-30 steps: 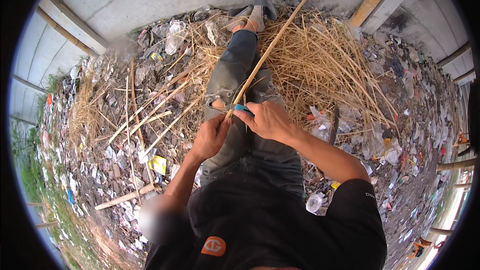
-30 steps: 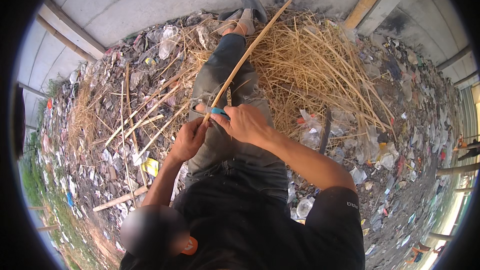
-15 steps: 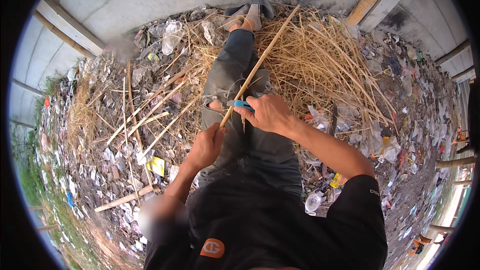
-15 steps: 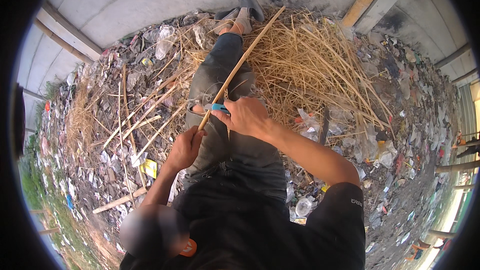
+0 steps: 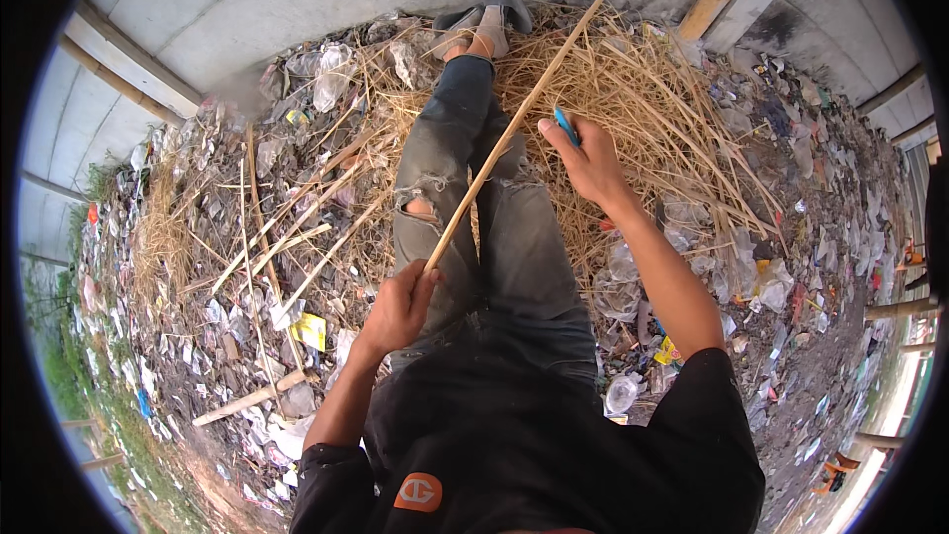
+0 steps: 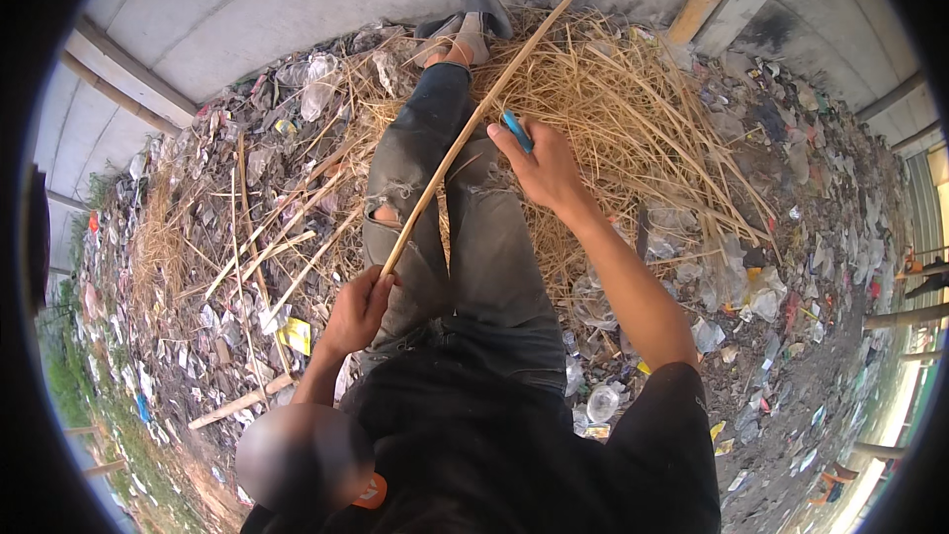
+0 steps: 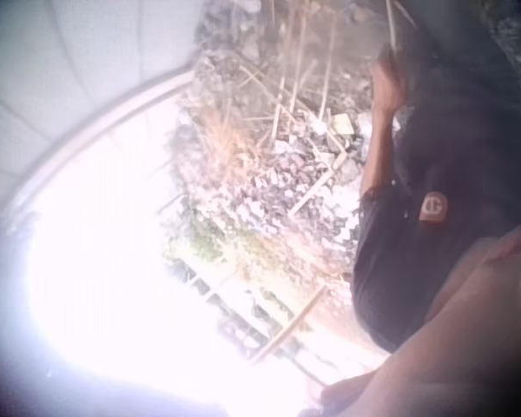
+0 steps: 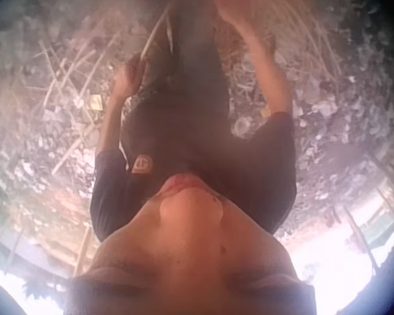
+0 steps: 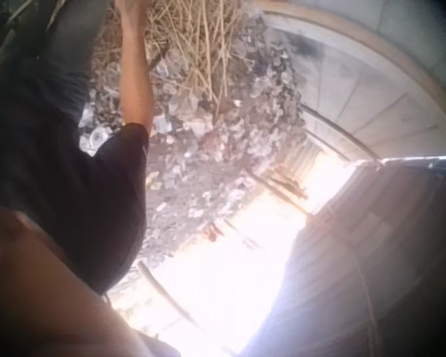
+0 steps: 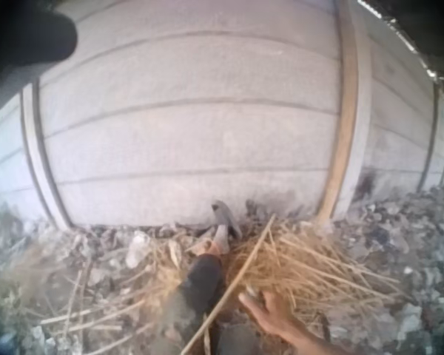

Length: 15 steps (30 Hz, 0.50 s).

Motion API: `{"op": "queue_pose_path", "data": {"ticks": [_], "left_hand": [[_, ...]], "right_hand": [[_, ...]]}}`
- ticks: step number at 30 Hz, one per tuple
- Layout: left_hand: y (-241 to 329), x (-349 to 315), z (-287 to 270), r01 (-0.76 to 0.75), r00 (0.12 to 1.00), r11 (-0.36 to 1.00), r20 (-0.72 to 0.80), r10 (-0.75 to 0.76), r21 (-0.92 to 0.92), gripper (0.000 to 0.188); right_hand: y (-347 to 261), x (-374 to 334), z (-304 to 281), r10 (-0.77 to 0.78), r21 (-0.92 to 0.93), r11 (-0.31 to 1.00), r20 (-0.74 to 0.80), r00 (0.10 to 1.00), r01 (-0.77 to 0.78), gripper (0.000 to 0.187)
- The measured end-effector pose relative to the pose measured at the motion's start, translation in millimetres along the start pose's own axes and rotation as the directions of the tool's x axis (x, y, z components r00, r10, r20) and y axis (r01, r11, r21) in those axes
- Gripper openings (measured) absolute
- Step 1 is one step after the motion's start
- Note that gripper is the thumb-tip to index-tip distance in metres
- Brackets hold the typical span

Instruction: The person sits on a pile of straw and debris, using a utility knife to split a long, thin wooden stick into smaller pieces. They hold the stick with one hand and use the knife to shave and split the wood, occasionally adjusting their grip and the stick's position.

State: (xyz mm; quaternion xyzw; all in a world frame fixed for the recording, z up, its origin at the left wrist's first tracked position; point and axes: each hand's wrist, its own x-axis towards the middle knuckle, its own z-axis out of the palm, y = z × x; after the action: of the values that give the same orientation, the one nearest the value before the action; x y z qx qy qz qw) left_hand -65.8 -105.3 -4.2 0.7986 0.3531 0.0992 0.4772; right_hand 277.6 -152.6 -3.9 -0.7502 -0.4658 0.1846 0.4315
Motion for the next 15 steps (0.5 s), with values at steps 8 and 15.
{"op": "queue_pose_path", "data": {"ticks": [8, 15], "left_hand": [[8.1, 14.2, 0.8, 0.024, 1.000, 0.991, 0.017, -0.022, -0.130, 0.029], [4.9, 2.0, 11.2, 0.016, 1.000, 1.000, -0.012, -0.016, -0.001, 0.029]], "right_hand": [[-46.6, -53.4, 37.8, -0.147, -0.188, 0.961, 0.264, 0.953, 0.201, 0.061], [-9.3, -15.7, 40.2, -0.170, -0.331, 0.929, 0.022, 0.985, 0.168, 0.066]]}}
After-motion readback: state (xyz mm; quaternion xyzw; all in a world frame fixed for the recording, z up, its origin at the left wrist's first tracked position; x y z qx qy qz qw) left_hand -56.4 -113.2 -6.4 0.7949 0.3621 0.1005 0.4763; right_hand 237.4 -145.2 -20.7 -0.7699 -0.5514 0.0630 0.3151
